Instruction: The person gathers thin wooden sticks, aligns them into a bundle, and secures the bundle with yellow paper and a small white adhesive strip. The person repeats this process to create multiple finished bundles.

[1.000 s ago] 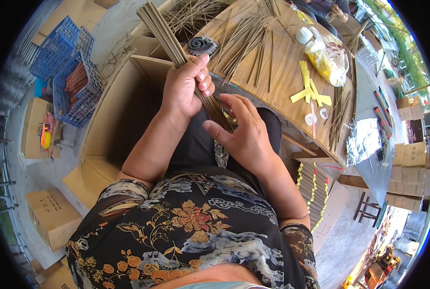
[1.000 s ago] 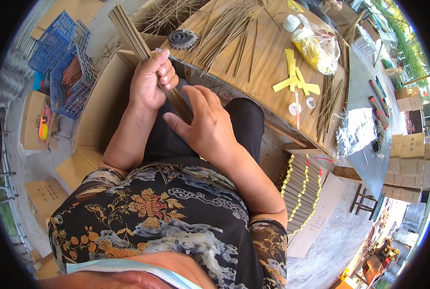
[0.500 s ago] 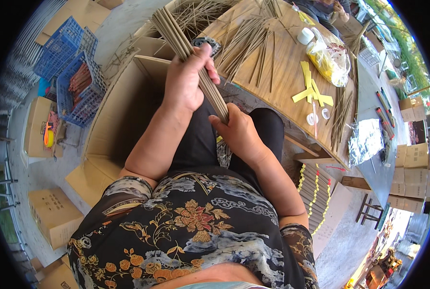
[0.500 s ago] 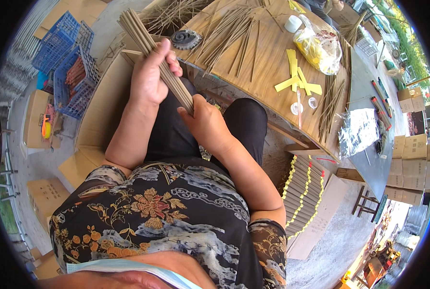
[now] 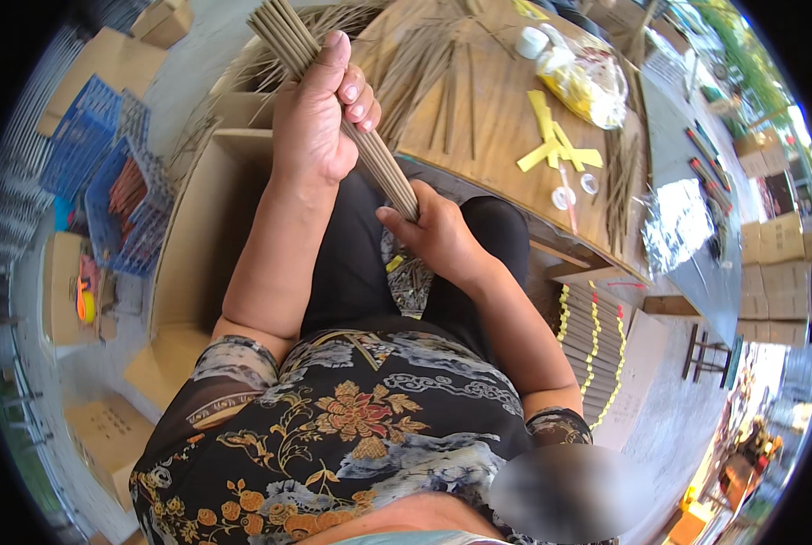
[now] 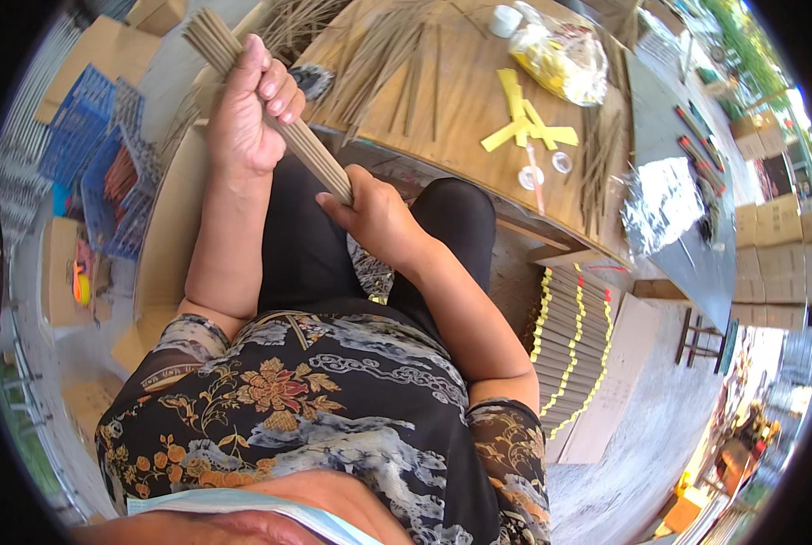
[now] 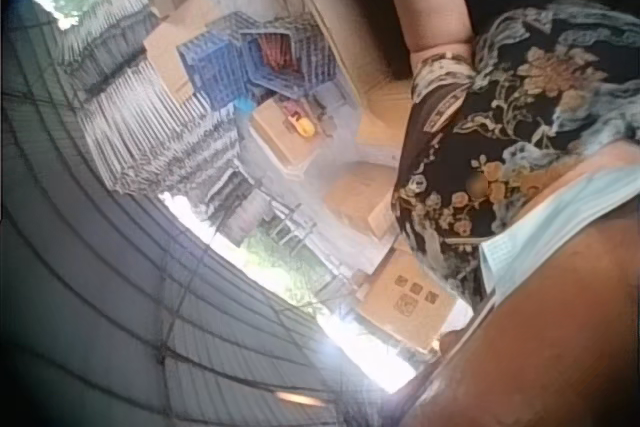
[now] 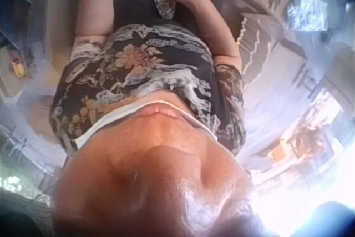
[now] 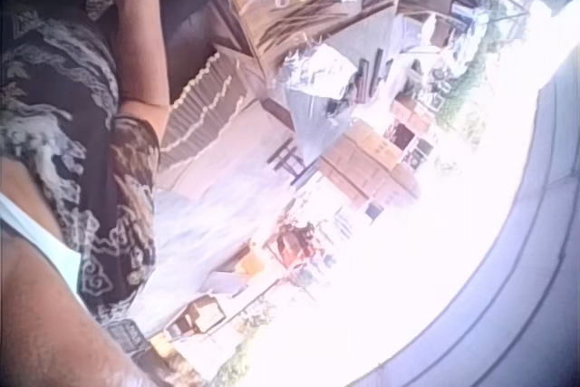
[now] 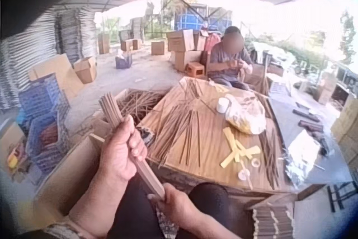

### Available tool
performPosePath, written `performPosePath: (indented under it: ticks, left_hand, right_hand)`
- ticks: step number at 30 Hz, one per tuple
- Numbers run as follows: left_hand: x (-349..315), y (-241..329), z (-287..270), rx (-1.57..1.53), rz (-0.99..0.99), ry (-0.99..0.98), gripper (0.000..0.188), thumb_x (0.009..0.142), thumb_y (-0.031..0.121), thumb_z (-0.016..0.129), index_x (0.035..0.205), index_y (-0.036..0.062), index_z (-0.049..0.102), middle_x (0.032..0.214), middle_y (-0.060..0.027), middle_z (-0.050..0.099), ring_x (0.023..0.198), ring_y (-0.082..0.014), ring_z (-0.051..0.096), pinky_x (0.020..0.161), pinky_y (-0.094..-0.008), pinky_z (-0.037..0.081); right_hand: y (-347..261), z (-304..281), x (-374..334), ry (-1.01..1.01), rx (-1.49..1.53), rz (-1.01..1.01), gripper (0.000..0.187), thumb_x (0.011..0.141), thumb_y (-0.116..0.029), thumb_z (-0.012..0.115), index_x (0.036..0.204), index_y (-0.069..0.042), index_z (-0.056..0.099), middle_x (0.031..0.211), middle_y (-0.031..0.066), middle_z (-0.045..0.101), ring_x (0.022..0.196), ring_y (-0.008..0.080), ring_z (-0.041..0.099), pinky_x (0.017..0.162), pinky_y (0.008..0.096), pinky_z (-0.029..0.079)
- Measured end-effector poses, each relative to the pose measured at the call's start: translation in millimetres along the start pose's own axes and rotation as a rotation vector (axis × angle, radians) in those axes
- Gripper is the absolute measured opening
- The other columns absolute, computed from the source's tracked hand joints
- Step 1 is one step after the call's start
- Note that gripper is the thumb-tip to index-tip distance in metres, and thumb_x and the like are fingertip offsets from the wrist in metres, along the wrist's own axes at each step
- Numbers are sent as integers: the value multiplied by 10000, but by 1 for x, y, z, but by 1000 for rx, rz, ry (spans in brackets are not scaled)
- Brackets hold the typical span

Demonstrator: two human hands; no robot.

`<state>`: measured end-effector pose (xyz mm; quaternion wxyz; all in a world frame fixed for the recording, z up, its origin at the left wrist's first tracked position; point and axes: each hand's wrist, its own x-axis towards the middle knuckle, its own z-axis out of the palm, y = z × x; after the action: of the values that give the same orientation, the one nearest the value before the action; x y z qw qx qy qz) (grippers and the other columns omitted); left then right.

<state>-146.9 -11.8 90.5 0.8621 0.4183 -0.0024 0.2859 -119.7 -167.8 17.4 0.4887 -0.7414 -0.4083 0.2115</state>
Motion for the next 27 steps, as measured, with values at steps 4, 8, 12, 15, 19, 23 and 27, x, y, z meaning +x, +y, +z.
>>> performPosePath:
  ticks: [4,8,12,15,19,23,27]
  left_hand:
    - [12,-5,55,175,162,-154,294,860,278,544,643,115,432,510,37,386,406,-59,357,387,-208,314]
    - [39,-29,90,200,240,-323,270,827,263,592,701,63,461,482,6,438,356,-99,416,333,-234,351]
    - [69,-66,109,293,233,-358,269,789,187,646,624,100,451,523,20,439,437,-65,432,408,-210,364]
    - [91,-113,90,416,116,-359,242,756,197,679,666,113,471,533,23,470,466,-62,468,441,-195,398]
    - [98,-136,84,568,56,-324,222,770,163,664,671,109,473,543,18,476,461,-60,464,456,-188,398]
    - [102,-131,99,480,57,-306,208,769,139,662,679,99,479,549,17,479,459,-63,465,454,-193,403]
    - [111,-110,121,349,92,-351,142,762,130,665,734,82,534,558,12,489,463,-72,473,446,-201,406]
  right_hand:
    - [8,-31,21,192,31,-160,291,776,-243,642,811,0,484,656,183,537,611,329,528,584,352,434]
    - [-2,-69,54,443,42,-213,284,730,-221,673,845,-10,523,714,168,583,681,294,589,610,347,450]
    - [20,-98,77,637,56,-301,244,730,-167,659,893,-25,546,766,164,604,736,276,613,646,337,461]
    - [73,-100,89,617,100,-221,249,745,-145,639,950,-30,558,801,147,617,766,244,617,672,318,459]
    - [91,-105,94,564,78,-181,218,753,-127,620,934,-24,554,843,138,608,821,257,602,715,325,449]
    - [105,-112,96,520,169,-231,198,766,-142,612,902,-19,538,781,146,599,761,295,590,681,342,452]
    - [103,-111,96,565,158,-123,172,788,-162,601,872,-24,542,725,144,575,680,248,567,650,333,445]
